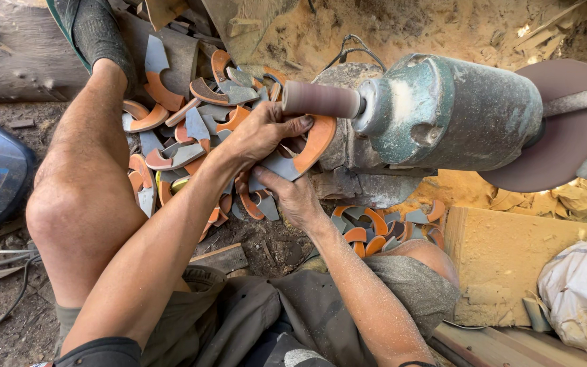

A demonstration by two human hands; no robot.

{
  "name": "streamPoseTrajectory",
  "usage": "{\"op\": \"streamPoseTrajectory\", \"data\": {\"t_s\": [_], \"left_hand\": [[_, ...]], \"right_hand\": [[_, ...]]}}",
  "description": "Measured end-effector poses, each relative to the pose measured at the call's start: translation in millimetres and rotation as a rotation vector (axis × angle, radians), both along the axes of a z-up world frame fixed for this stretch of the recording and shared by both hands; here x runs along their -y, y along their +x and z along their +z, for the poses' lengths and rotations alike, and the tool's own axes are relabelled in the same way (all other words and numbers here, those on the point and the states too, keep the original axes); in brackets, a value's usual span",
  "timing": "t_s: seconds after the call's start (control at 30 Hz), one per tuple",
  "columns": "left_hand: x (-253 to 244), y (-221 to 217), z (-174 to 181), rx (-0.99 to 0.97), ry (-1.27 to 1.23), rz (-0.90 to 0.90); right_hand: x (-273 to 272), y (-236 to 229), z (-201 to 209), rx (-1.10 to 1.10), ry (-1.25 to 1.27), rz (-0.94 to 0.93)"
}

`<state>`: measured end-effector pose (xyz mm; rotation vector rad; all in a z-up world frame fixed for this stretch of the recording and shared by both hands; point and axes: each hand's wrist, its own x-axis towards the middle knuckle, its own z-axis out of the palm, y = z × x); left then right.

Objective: The person sits on the ground and uses a bench grinder to smooth the edges of multiple small, curved sandal pieces. They hold each piece against the rotating grinding wheel, rotating it to grind different edges, then place it aside and pick up another.

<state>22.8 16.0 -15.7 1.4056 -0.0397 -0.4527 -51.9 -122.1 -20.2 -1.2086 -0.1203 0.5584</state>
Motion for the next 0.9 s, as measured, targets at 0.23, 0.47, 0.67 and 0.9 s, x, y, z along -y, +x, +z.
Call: {"op": "streamPoseTrajectory", "data": {"t_s": [0.23, 0.47, 0.67, 0.9], "left_hand": [[14, 11, -13, -0.015, -0.318, 0.191], [23, 27, -5, -0.092, -0.500, 0.350], [25, 43, 0, -0.110, -0.568, 0.397], [25, 42, -4, -0.092, -0.518, 0.354]], "right_hand": [[10, 13, 27, -0.013, -0.112, -0.001], [13, 46, 36, -0.125, 0.004, -0.060], [14, 66, 38, -0.123, -0.014, -0.095], [13, 60, 32, -0.032, -0.052, -0.083]]}}
